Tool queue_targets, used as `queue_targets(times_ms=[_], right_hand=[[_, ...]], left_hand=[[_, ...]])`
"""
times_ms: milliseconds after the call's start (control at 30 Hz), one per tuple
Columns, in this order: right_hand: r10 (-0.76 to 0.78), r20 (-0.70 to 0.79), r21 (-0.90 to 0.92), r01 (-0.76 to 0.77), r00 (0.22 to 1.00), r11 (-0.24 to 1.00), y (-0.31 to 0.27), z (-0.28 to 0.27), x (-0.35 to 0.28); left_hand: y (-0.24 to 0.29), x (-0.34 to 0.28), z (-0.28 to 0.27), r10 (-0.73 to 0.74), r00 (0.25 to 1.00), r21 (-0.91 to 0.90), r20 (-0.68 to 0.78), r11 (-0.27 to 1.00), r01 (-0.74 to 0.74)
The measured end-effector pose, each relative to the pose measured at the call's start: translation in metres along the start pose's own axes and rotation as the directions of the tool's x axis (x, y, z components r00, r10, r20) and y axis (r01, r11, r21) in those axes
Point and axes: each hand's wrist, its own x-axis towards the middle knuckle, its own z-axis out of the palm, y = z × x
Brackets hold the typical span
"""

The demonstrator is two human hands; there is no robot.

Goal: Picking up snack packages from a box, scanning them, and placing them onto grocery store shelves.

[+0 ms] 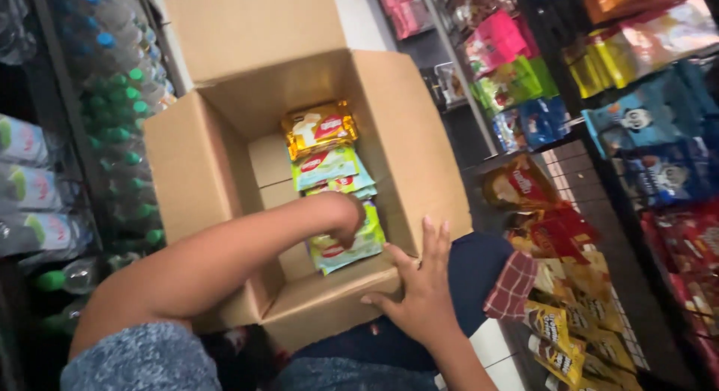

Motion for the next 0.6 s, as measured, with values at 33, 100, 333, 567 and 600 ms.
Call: queue_targets(times_ms=[33, 100, 333, 567, 600], right_hand=[[0.004, -0.009, -0.009, -0.004, 1.000, 1.000, 0.003, -0.005, -0.003], [-0.019, 0.056, 0.092, 0.014, 0.998, 0.996, 0.011, -0.015, -0.008], [0.212, -0.169, 0.075, -0.202, 0.962, 0.976, 0.071, -0.049, -0.068], [0.623, -0.356, -0.086, -0.689, 0.696, 0.720, 0.154, -0.039, -0.127], [0.580, -0.374, -0.076, -0.647, 0.724, 0.759, 0.174, -0.025, -0.140]], left_hand=[[-0.002, -0.005, -0.004, 0.007, 1.000, 0.010, -0.006, 1.000, -0.007], [-0.010, -0.017, -0.011, -0.063, 0.998, -0.079, -0.017, 0.995, 0.062], [-0.008, -0.130, -0.060, -0.120, 0.951, -0.271, -0.284, 0.962, 0.040], [0.023, -0.208, -0.060, -0.135, 0.768, -0.559, -0.626, 0.764, -0.322], [0.026, -0.204, -0.051, -0.065, 0.613, -0.487, -0.788, 0.675, -0.555]])
